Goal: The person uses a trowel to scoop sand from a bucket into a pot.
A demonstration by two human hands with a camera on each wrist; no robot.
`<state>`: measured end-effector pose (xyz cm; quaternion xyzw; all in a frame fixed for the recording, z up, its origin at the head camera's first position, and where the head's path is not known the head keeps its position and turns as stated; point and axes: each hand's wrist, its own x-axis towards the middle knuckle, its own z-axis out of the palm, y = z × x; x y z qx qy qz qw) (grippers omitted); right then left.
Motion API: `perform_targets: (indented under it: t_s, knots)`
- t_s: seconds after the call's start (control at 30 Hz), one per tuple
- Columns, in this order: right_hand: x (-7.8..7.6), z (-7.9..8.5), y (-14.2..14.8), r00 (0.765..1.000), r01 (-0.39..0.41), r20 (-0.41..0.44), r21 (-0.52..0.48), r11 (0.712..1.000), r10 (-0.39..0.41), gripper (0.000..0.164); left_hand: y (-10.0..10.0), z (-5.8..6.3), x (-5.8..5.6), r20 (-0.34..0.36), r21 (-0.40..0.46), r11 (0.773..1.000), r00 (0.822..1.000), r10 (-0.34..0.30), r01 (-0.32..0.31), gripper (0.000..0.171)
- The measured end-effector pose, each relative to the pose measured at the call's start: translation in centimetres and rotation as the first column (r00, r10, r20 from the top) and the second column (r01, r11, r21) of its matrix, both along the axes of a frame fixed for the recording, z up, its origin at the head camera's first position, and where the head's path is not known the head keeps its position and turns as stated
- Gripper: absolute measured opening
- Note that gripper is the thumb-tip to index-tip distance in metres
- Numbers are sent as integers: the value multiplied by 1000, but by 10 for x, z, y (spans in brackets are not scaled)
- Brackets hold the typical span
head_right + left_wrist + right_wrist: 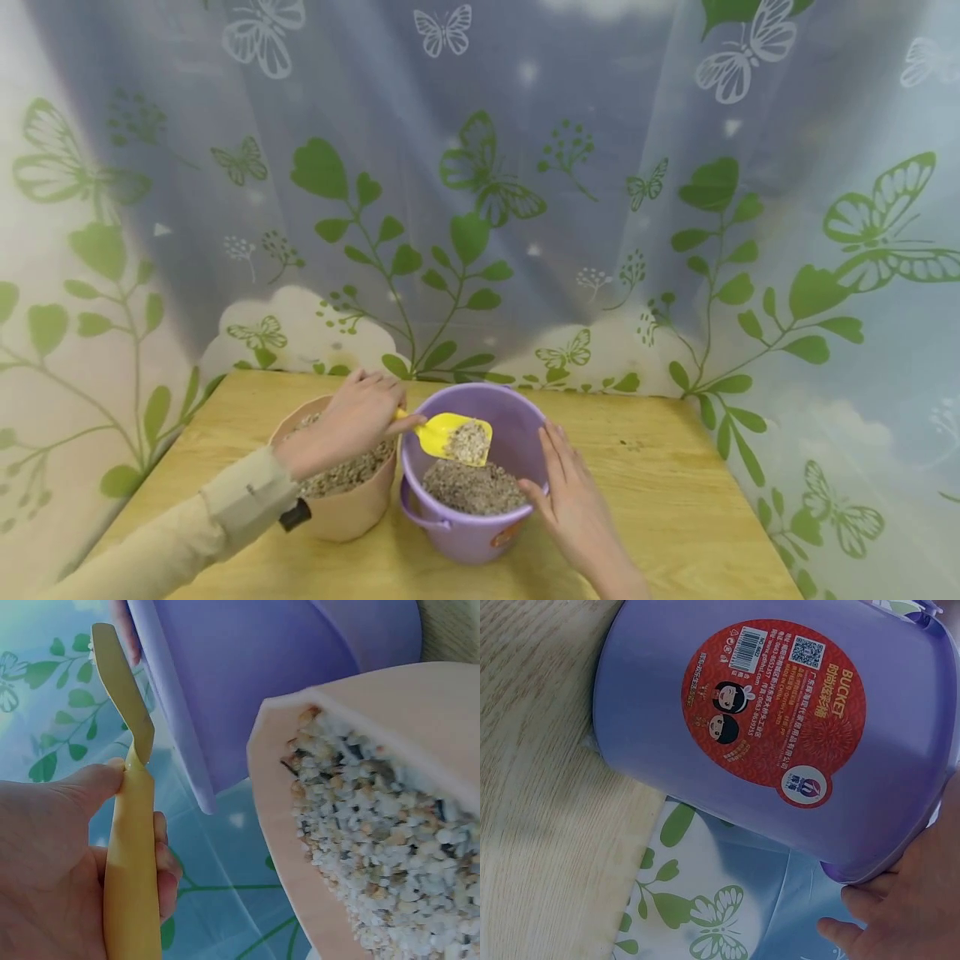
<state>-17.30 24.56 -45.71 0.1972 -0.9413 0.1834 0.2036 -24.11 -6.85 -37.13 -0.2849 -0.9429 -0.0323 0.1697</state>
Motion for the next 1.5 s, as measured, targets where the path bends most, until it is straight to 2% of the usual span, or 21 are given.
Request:
perform_targets:
  t_s: [0.13, 0.3, 0.4, 0.5, 0.67, 0.9, 1.0, 1.13, 1.23, 1.33, 1.43, 1.5]
  knots:
    - [0, 0, 1, 1000, 6, 29, -2, 1000, -5, 66, -4, -2, 2, -7, -3, 1000, 1000, 12, -12, 45]
    - [0, 1, 1, 999, 5, 54, -8, 1000, -4, 66, -13, -3, 5, -10, -4, 998, 998, 58, -58, 44]
    - [-1, 1, 1, 999, 2, 54, -10, 1000, -2, 66, -25, -2, 8, -16, 13, 997, 997, 72, -72, 40]
    - [0, 1, 1, 999, 6, 49, -12, 1000, -6, 66, -37, -2, 9, 12, 35, 995, 995, 95, -96, 39]
    - [0, 1, 0, 999, 7, 31, -15, 1000, -6, 67, -62, -5, 8, 50, 14, 983, 982, 184, -185, 44]
    - [0, 1, -1, 1000, 3, 29, -10, 1000, -3, 66, -99, -11, 11, -62, -24, 968, 967, 247, -249, 45]
    - [0, 0, 0, 1000, 2, 24, -11, 1000, -2, 67, -108, -12, 14, -77, -45, 965, 964, 256, -260, 49]
    - [0, 1, 0, 999, 5, 34, -17, 1000, -4, 66, -111, -13, 15, -135, -112, 962, 963, 235, -251, 52]
    - [0, 2, 0, 999, 5, 38, -15, 1000, -4, 66, -111, -14, 14, -195, -175, 958, 962, 192, -227, 53]
    - [0, 1, 0, 999, 6, 32, -6, 1000, -6, 66, -110, -15, 13, -283, -215, 958, 951, 127, -192, 54]
    - [0, 0, -1, 1000, 7, 22, 0, 1000, -7, 66, -108, -13, 9, -377, -226, 960, 923, 73, -168, 58]
    - [0, 0, -1, 1000, 9, 16, 4, 1000, -9, 66, -107, -10, 8, -390, -235, 958, 919, 60, -162, 58]
